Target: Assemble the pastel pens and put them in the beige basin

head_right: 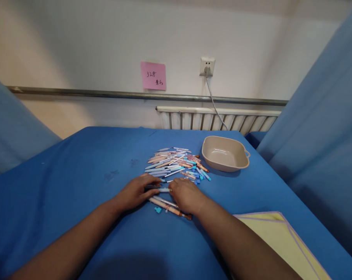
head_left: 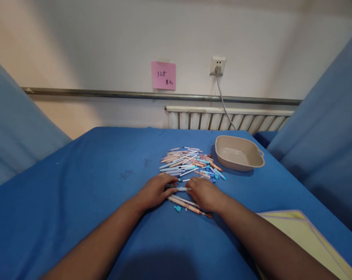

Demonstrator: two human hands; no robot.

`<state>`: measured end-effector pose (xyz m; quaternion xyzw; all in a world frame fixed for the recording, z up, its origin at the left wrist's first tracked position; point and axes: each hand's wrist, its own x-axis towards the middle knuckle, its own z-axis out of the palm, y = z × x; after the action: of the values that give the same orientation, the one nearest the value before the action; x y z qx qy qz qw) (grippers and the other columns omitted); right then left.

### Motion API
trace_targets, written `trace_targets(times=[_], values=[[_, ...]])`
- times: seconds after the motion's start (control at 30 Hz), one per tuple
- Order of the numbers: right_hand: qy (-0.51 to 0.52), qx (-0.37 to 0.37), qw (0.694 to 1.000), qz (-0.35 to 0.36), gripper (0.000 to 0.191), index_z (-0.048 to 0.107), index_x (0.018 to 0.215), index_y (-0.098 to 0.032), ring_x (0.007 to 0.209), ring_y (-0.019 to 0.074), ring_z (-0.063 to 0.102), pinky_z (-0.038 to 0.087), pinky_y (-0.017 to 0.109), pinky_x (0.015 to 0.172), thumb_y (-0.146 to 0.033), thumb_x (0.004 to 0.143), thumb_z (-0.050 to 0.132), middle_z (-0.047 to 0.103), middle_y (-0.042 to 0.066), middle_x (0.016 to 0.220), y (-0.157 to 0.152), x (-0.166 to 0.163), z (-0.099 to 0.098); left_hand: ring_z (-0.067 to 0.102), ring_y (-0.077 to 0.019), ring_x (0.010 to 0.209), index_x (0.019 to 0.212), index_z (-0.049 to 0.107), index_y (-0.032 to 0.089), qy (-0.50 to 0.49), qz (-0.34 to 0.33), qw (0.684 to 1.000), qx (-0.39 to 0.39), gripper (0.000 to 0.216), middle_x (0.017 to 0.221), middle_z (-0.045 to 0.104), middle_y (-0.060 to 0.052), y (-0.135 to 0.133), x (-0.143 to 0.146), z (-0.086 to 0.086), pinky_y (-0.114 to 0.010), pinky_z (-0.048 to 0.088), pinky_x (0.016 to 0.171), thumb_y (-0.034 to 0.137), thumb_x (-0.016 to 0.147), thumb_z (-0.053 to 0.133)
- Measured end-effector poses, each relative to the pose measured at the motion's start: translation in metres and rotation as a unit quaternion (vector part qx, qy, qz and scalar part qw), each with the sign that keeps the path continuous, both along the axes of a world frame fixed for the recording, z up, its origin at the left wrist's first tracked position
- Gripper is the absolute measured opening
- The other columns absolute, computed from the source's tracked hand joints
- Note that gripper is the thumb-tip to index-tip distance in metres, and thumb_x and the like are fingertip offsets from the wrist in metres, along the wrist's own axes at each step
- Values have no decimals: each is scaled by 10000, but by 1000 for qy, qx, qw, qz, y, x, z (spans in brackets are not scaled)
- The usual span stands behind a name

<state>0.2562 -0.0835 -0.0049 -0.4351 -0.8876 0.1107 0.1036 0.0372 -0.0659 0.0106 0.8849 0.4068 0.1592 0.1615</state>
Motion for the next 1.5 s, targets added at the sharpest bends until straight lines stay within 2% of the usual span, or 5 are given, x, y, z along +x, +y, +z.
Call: trace_targets(times=[0.3,0.7,0.87,1.17,1.5], values=[[123,0,992,5,142,578,969,-192,865,163,583,399,256,738,-238,919,454,644,43,910,9,5,-14,596,-199,973,1145,573,199,-26,26,999,-13,305,1057,659,-64,-4,7,3,-304,445,858,328,935,394],[173,22,985,-12,115,567,935,-182,851,163,561,408,272,759,-228,910,464,623,45,883,8,4,-13,544,-228,1076,1300,447,206,-56,53,997,7,430,1171,603,-90,-4,6,4,-360,413,937,348,896,481],[147,21,989,-21,116,567,944,-184,858,165,555,400,268,757,-230,905,468,619,46,906,11,10,-15,565,-212,981,1204,541,208,-13,0,1000,13,322,1055,635,-77,-1,2,2,-339,436,881,285,898,477],[93,30,995,-19,254,569,1094,-194,999,201,521,365,314,856,-308,868,560,601,76,1048,12,15,-10,563,-226,1007,1190,543,193,-4,16,1000,22,323,1071,636,-89,-2,4,0,-350,427,896,267,877,512],[-10,45,998,-50,190,640,957,-198,937,204,545,364,306,824,-225,910,458,625,71,943,20,27,-8,574,-232,976,1096,605,205,37,38,999,14,264,1049,643,-84,7,-8,4,-331,440,855,308,872,511]])
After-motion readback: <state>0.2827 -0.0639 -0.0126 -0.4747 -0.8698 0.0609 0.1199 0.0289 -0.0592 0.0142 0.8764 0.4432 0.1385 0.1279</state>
